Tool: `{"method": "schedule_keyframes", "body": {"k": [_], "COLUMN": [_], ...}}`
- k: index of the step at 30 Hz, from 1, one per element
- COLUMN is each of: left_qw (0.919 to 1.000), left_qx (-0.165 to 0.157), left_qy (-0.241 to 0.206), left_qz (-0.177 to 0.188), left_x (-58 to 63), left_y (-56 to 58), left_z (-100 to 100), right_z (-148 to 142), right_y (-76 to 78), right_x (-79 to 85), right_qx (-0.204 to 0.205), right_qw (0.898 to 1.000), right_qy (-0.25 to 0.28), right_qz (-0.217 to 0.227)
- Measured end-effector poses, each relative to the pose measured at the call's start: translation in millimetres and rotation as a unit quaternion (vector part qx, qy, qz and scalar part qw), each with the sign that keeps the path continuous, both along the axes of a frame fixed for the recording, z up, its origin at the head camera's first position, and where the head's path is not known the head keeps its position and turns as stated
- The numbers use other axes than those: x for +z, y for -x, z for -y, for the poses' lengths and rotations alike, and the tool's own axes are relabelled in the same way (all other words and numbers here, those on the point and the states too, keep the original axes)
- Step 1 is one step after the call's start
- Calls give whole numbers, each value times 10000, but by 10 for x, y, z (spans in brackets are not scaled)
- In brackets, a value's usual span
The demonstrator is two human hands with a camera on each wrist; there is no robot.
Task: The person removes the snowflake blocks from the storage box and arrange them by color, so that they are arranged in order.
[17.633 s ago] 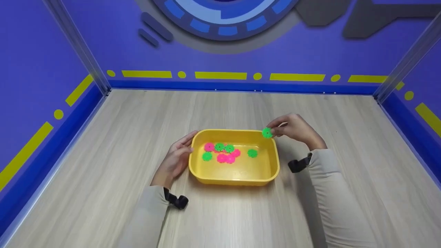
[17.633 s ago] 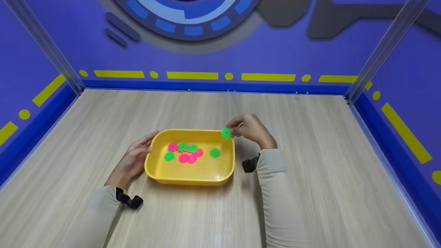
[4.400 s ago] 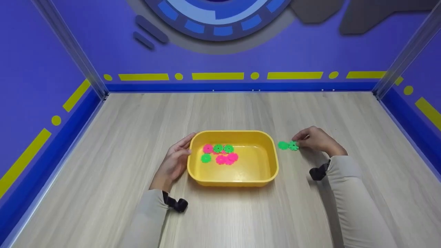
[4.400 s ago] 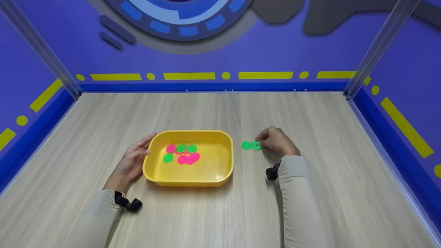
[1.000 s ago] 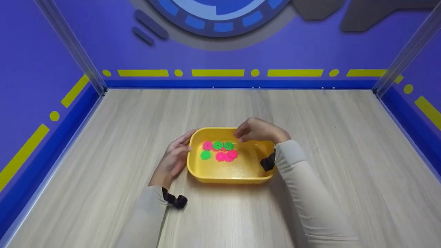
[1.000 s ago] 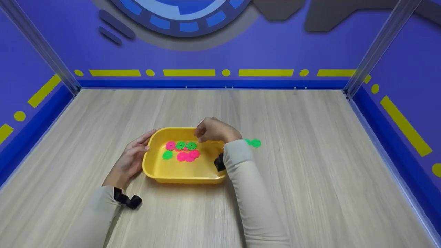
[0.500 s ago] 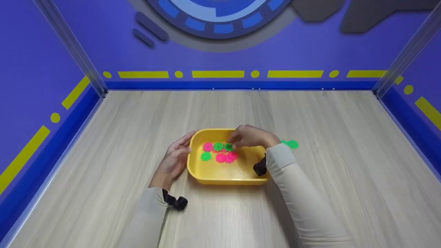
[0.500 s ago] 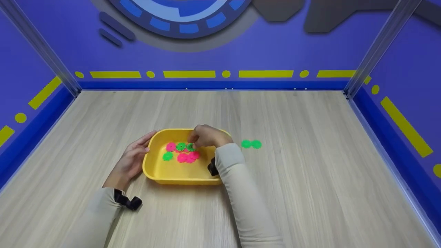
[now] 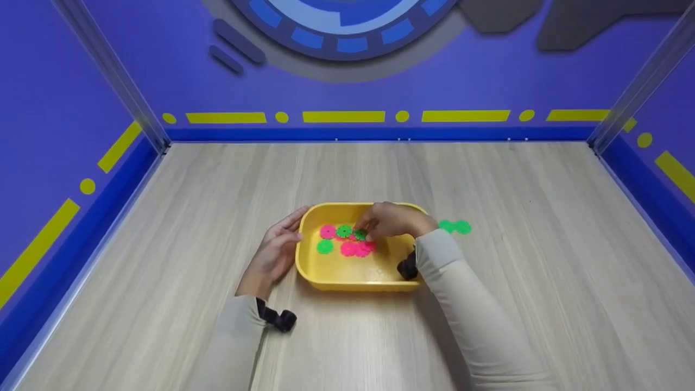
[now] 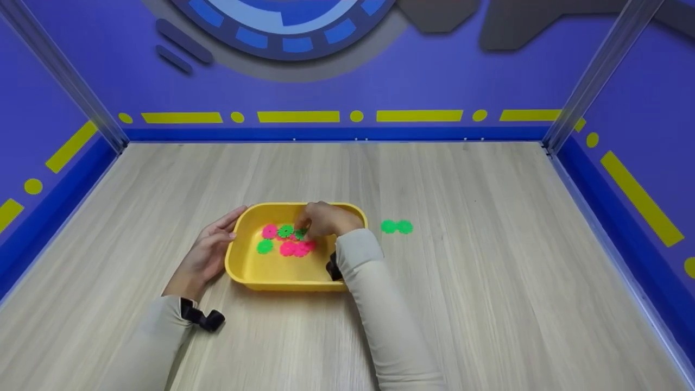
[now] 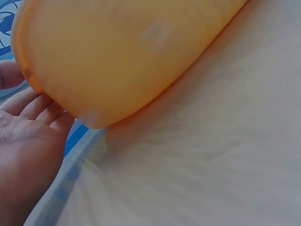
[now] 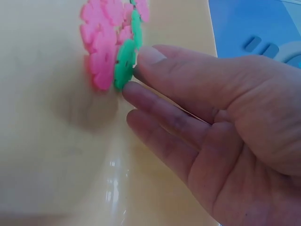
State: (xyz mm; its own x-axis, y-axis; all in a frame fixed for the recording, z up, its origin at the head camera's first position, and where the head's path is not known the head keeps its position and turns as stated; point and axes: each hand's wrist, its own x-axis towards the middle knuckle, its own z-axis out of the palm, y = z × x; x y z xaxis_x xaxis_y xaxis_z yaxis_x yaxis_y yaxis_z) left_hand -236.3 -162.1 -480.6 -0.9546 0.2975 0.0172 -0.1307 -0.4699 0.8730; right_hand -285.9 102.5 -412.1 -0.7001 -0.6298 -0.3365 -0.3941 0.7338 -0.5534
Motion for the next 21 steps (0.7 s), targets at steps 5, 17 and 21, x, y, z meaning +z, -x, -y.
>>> {"method": "schedule_keyframes", "body": {"k": [5,17,21], "left_qw": [10000,9999,9999], "left_qx": [-68,-11,11], "left_qy": [-26,-166,-152], "left_qz": [33,23,37], "left_x": [-7,-6,-7], "left_y": [4,-2,-1], "left_z": [9,2,1], "right_z": [-10,36,46], "right_y": [-12,-48,-58], "right_x": [-9,-62,-66], "right_qx": [104,-190,-178], "right_qw": [9998,9998,9998], "right_qy": [143,-15,-31], "right_qz": [-43,-49,-38]}}
